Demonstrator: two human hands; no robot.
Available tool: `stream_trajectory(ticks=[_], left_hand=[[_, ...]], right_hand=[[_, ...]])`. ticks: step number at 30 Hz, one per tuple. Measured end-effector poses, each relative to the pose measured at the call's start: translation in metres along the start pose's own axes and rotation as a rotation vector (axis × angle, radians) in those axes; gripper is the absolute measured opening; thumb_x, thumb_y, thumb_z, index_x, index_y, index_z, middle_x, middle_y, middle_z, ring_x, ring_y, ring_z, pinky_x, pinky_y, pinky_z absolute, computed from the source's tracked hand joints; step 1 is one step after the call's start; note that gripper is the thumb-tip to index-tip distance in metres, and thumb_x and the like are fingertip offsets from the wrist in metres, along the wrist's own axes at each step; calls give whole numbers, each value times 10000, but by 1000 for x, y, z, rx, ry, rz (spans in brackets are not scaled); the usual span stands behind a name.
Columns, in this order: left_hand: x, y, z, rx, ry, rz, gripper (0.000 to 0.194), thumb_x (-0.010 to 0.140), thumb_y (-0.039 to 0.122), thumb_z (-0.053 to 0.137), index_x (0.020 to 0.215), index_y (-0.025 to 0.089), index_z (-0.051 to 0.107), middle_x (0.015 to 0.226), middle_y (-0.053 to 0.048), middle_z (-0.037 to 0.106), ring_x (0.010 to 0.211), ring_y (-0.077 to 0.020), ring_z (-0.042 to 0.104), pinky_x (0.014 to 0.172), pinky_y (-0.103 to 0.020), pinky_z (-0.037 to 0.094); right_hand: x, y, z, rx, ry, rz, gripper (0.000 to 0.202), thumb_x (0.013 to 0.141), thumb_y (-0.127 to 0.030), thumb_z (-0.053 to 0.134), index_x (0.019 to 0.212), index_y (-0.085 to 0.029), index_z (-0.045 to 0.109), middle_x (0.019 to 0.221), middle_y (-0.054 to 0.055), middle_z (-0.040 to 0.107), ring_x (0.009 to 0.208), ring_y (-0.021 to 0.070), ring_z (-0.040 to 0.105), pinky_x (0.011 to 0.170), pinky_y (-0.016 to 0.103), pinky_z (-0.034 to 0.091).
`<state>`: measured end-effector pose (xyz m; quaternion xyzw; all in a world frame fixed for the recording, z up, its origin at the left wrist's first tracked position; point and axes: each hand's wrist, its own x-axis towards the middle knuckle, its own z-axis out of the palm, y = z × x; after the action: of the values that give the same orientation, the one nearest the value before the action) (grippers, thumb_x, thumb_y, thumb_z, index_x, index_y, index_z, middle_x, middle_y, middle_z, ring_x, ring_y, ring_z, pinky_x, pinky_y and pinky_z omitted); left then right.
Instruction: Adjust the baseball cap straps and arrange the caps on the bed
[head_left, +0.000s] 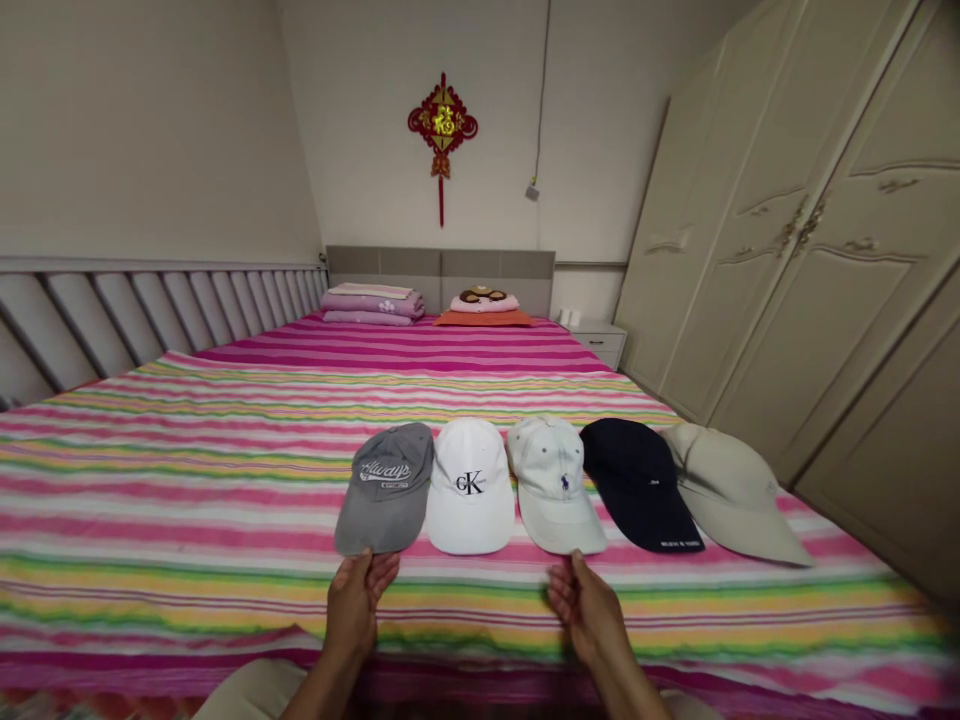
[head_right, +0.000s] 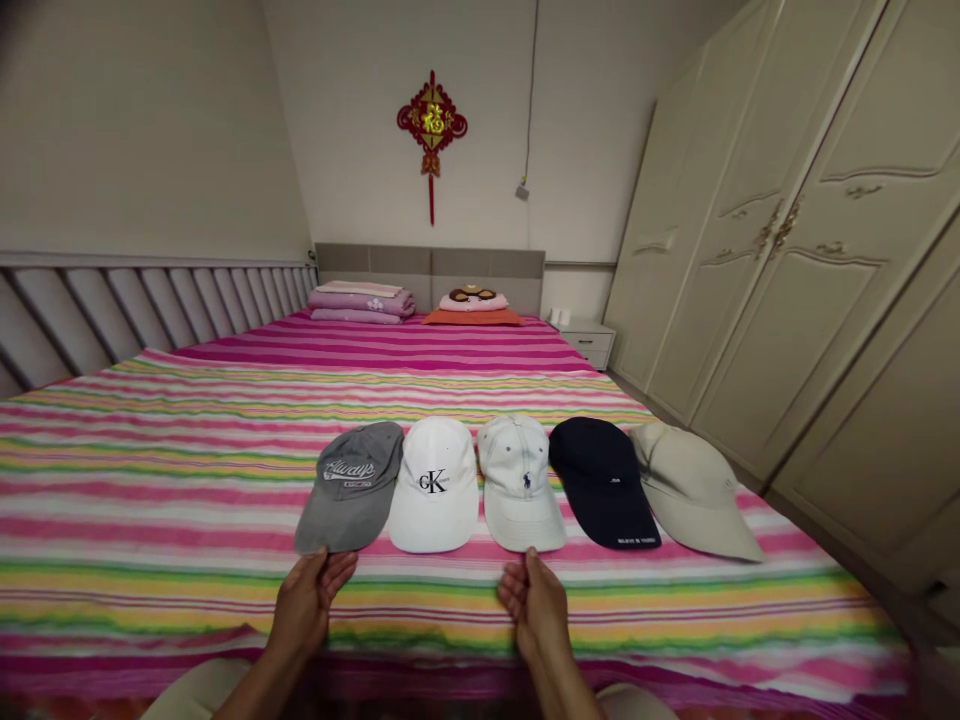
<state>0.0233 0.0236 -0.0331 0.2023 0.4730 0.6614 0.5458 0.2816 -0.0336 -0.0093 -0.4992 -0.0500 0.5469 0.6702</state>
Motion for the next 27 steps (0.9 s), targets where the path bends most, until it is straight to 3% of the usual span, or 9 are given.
stream_trajectory(ticks=[5,14,19,21,24,27], left_hand=[[2,1,0,32,-15,-45,65,744,102,526,717,137,477,609,-43,649,610,-151,647,615,-248,523],[1,3,0,51,-36,-58,78,769,88,500,719,136,465,610,-60,654,626,-152,649,627,-250,525],[3,3,-2,45,-41,-62,86,755,87,506,701,134,459,592,-61,651,622,-161,650,625,-256,526],[4,3,-3,38,-43,-73,85,744,85,512,693,131,461,594,-63,652,618,-165,650,620,-260,528],[6,2,-5,39,-53,-77,85,746,81,504,687,127,464,596,-65,653,609,-161,648,616,-258,528],[6,2,-5,42,-49,-76,85,761,77,487,697,127,464,591,-67,654,605,-154,647,612,-251,527]], right_hand=[[14,-13,0,19,-36,50,185,724,-255,625,642,-148,499,451,-22,586,364,69,526,378,153,457],[19,-8,1,-41,-89,66,210,732,-214,619,581,-121,507,437,5,584,382,74,545,398,157,462],[13,-20,-17,-83,-116,71,236,596,-229,724,652,-63,565,478,81,610,347,136,537,312,224,430],[16,-34,-35,-29,-35,-50,221,591,-221,717,654,-106,539,428,3,566,316,102,496,292,185,395],[28,-61,-67,106,204,-284,179,704,-224,603,640,-173,444,417,-91,521,357,38,505,372,99,417],[45,-86,-89,147,328,-326,172,733,-169,556,634,-188,417,421,-94,527,368,49,528,432,122,473]])
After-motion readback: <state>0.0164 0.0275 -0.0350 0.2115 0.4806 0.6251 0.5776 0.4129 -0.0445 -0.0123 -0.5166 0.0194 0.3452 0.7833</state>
